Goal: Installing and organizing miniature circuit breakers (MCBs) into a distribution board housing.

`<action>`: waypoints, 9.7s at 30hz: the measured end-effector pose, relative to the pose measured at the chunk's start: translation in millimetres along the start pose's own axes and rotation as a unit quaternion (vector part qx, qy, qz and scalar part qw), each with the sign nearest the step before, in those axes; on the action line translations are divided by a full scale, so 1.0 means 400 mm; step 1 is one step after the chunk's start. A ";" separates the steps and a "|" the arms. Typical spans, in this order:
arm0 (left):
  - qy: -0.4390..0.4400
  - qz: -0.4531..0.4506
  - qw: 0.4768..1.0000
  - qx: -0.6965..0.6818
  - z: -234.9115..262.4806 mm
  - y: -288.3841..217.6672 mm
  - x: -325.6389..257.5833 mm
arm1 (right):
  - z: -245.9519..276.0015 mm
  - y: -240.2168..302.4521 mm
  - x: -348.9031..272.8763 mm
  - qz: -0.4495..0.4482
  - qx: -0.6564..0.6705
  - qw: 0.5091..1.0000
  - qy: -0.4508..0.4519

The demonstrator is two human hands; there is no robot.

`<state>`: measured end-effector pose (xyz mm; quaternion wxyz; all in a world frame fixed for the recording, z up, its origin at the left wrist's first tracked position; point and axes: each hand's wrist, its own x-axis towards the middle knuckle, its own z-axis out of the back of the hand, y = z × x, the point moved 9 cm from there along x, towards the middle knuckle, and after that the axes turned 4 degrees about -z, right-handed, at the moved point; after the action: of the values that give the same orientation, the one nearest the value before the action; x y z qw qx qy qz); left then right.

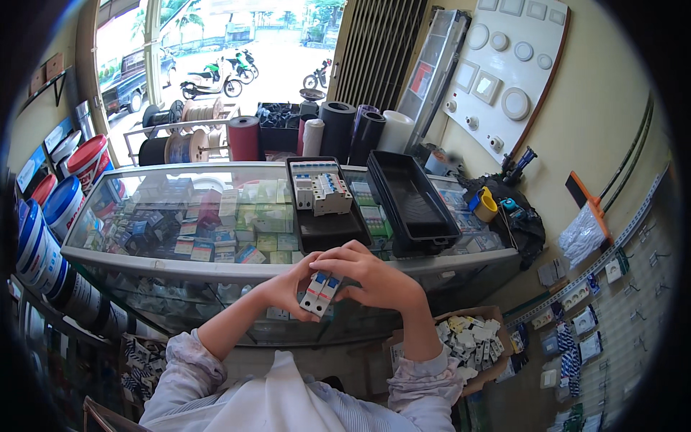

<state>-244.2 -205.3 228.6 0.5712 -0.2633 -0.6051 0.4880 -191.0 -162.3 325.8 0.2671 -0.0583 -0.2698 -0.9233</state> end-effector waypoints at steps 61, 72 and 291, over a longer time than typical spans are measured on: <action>-0.274 0.103 0.810 0.508 0.210 0.018 0.157 | 0.088 -0.418 0.136 -0.453 -0.184 0.852 -0.187; -0.211 0.044 0.868 0.447 0.231 0.060 0.176 | 0.077 -0.468 0.050 -0.252 -0.006 0.951 -0.177; 0.095 0.193 0.935 0.282 -0.847 0.672 0.342 | -0.024 -0.633 -1.487 -0.521 0.048 0.766 -0.373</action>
<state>-15.7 116.2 4.6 0.5714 -0.2484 -0.3235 0.7122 182.4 287.6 49.7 -0.3744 -0.2357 -0.3808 -0.8120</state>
